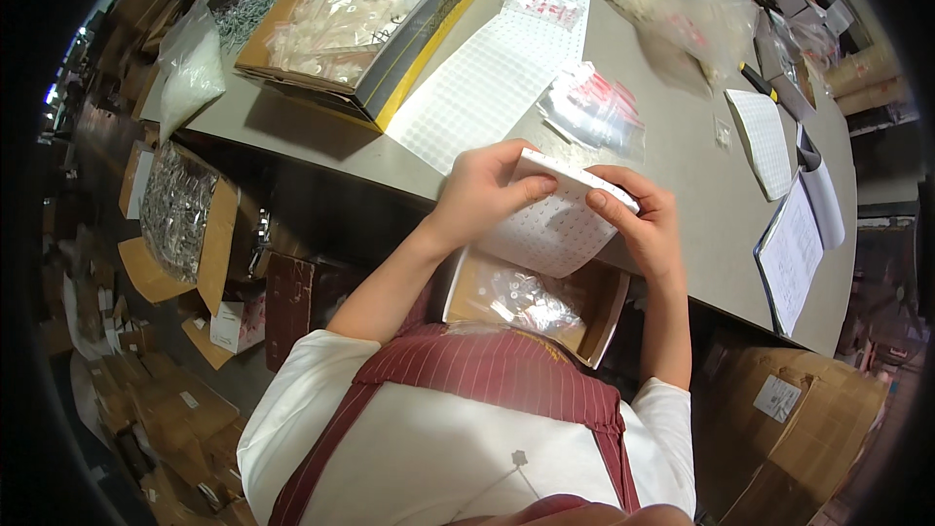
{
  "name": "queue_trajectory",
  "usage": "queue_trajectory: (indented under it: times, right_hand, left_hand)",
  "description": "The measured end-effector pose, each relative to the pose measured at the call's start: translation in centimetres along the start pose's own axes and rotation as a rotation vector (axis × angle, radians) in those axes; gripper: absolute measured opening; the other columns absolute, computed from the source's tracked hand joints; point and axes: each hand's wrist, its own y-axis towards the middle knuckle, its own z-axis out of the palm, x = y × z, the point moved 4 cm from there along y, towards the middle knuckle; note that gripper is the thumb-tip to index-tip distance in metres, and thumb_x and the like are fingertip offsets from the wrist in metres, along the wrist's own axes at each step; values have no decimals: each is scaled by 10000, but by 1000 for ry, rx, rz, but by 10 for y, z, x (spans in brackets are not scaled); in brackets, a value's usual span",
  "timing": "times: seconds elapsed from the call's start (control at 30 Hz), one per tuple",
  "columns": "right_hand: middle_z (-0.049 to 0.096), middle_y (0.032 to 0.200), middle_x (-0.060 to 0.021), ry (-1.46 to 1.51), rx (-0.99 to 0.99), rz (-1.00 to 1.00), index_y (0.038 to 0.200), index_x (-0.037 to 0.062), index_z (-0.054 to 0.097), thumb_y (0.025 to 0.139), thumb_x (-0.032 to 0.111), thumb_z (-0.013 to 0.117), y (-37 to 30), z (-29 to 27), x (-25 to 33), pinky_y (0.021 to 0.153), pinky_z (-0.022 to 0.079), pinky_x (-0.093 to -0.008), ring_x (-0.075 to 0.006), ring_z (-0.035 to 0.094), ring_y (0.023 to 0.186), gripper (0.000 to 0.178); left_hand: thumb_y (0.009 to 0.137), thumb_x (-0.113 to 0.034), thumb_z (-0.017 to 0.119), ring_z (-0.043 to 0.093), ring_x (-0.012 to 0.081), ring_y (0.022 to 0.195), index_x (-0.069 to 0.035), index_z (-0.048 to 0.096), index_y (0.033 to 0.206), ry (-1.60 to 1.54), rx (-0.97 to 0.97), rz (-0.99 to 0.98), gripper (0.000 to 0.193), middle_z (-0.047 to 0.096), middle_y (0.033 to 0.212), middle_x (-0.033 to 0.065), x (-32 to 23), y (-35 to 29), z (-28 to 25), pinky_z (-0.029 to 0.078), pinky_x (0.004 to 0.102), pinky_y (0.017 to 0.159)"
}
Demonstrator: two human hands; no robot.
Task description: The person repeatedly peels small adhesive labels from a sheet and applies them to small clear plastic bags on a cluttered work table. The person handles the label sheet and bags by hand, placing each labeled bag aside.
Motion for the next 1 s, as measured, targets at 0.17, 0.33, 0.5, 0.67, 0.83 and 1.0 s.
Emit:
queue_trajectory:
  times: [0.17,0.33,0.5,0.67,0.83,1.0]
  right_hand:
    - [744,978,-20,-14,-65,-35,1115,-25,777,946,143,817,1,1,-3,782,503,-243,-92,647,891,241]
    - [744,957,-21,-39,-70,-101,1092,-28,782,937,105,819,-2,0,-3,745,497,-230,-81,645,855,207]
    - [747,897,-9,-65,-63,-45,1078,-24,786,955,116,796,-3,0,-8,737,509,-235,-69,652,833,187]
    - [759,1044,-54,-215,-58,-159,1146,-31,755,953,83,784,4,-1,-1,818,532,-290,-128,667,927,226]
    - [714,1071,-136,-622,-25,-443,1097,26,705,899,72,767,11,6,23,856,552,-395,-321,683,984,212]
    - [644,970,-120,-803,-1,-590,1015,42,647,834,0,758,12,19,32,799,525,-430,-336,626,916,216]
  left_hand:
    - [958,-82,769,675,76,922,13,716,1206,1,58,23,271,747,1032,26,0,1,0,546,250,830]
    - [971,-102,759,665,66,896,17,725,1182,-82,93,2,245,739,1014,18,-5,4,-2,530,228,806]
    - [990,-159,768,639,71,797,18,750,1118,-56,17,-29,219,726,867,8,2,1,-6,506,245,708]
    - [984,-157,773,694,95,817,8,763,1082,205,-122,96,192,771,894,64,-10,-7,2,536,255,731]
    - [952,-119,793,648,85,744,-1,775,1040,350,-183,257,149,745,843,57,-12,-9,3,511,252,665]
    - [933,-136,806,721,185,758,-17,770,1036,467,-192,326,162,765,884,122,-16,-9,4,554,289,696]
